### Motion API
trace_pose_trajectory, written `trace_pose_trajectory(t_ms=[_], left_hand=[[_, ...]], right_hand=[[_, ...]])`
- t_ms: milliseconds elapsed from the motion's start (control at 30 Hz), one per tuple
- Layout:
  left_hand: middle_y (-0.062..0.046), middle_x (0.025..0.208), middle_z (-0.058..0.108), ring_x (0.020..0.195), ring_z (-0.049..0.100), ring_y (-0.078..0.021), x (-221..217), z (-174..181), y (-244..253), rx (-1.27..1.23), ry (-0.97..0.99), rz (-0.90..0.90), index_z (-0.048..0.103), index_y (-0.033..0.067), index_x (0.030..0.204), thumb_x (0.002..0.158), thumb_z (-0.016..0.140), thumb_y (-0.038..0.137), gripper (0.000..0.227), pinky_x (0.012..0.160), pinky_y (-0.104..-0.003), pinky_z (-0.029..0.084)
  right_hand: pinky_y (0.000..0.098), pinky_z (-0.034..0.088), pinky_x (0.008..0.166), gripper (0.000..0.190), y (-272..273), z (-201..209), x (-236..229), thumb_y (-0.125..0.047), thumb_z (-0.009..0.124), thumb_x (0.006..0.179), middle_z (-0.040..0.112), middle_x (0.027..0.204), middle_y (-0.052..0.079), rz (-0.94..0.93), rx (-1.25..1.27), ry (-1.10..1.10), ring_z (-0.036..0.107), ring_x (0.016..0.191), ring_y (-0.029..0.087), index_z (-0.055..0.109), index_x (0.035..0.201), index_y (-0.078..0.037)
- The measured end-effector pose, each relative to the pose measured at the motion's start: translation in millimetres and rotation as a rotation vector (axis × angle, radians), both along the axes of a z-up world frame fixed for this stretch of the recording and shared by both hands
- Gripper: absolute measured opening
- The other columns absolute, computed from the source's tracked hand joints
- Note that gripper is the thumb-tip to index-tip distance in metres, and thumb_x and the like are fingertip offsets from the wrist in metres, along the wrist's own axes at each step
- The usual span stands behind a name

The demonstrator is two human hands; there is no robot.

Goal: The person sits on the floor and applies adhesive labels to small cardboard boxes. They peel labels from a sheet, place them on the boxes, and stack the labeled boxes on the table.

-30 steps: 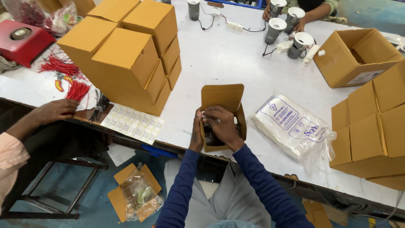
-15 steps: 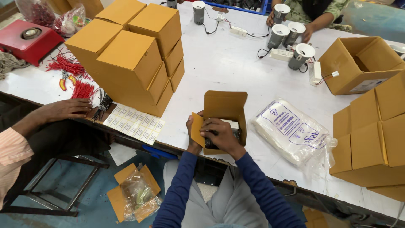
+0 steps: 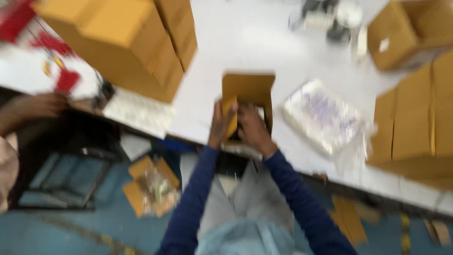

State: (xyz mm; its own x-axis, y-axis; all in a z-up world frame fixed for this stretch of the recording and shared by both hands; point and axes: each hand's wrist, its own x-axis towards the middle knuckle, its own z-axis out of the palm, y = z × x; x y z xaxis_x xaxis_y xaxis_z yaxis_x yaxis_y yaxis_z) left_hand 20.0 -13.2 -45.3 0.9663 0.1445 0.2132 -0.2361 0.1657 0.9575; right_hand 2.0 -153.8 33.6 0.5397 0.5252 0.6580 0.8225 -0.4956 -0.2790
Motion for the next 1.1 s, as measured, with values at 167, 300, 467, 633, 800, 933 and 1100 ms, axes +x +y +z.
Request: trace_pose_trajectory(t_ms=[167,300,467,633,800,933,1100], left_hand=[[-0.011,0.122,0.065,0.110,0.066,-0.0200,-8,0,5,0.009,0.047,-0.111,0.043,0.0016,0.141,0.090,0.082,0.023,0.067,0.092,-0.032,0.058],[-0.014,0.120,0.068,0.108,0.070,-0.0228,-6,15,3,0.256,0.044,-0.043,0.045,0.0039,0.137,0.085,0.085,0.013,0.066,0.092,-0.034,0.060],[-0.013,0.115,0.071,0.105,0.071,-0.0225,-10,28,-2,0.312,0.054,0.023,0.053,0.0034,0.127,0.079,0.087,0.008,0.059,0.091,-0.034,0.058],[-0.009,0.104,0.077,0.094,0.072,-0.0196,3,28,6,0.300,0.054,0.066,0.067,0.0031,0.112,0.069,0.088,0.002,0.048,0.084,-0.033,0.058],[-0.008,0.103,0.078,0.093,0.073,-0.0195,6,21,0,0.294,-0.009,0.137,0.071,0.0058,0.107,0.064,0.091,0.001,0.048,0.083,-0.033,0.058],[-0.001,0.105,0.073,0.104,0.071,-0.0164,-21,27,11,0.531,-0.446,0.169,0.077,0.0168,0.104,0.083,0.078,0.002,0.026,0.101,-0.038,0.053],[-0.013,0.135,0.066,0.140,0.048,-0.0389,-67,56,49,0.781,-0.520,-0.200,0.077,0.0090,0.122,0.070,0.080,0.016,0.053,0.118,-0.065,0.013]], right_hand=[[0.0396,0.055,0.086,0.029,-28,22,-67,0.007,0.062,0.088,0.069,0.125,0.013,-0.171,0.353,0.468,0.068,0.106,0.033,0.074,0.113,-0.003],[0.0392,0.050,0.110,0.015,-50,34,-97,0.003,0.070,0.101,0.069,0.131,0.007,-0.572,0.355,-0.060,0.063,0.130,0.028,0.072,0.114,-0.003],[0.0423,0.042,0.116,0.053,-59,15,-74,-0.016,0.079,0.092,0.058,0.147,0.016,-0.290,0.470,0.426,0.053,0.141,0.032,0.059,0.138,0.002],[0.0464,0.039,0.118,0.046,-48,-12,-58,-0.029,0.081,0.088,0.059,0.149,0.013,-0.239,0.159,0.279,0.044,0.148,0.033,0.069,0.124,-0.003],[0.0397,0.044,0.114,0.053,-62,-33,-52,-0.045,0.068,0.097,0.056,0.151,0.014,-0.127,0.313,0.532,0.037,0.152,0.032,0.067,0.129,-0.003],[0.0352,0.046,0.106,0.057,-70,-57,-43,-0.054,0.052,0.108,0.064,0.131,0.015,-0.056,0.438,0.662,0.049,0.131,0.027,0.069,0.125,-0.002],[0.0326,0.049,0.097,0.050,-95,-65,-35,-0.038,0.071,0.094,0.075,0.113,0.009,0.110,0.641,1.123,0.065,0.104,0.015,0.069,0.124,0.002]])
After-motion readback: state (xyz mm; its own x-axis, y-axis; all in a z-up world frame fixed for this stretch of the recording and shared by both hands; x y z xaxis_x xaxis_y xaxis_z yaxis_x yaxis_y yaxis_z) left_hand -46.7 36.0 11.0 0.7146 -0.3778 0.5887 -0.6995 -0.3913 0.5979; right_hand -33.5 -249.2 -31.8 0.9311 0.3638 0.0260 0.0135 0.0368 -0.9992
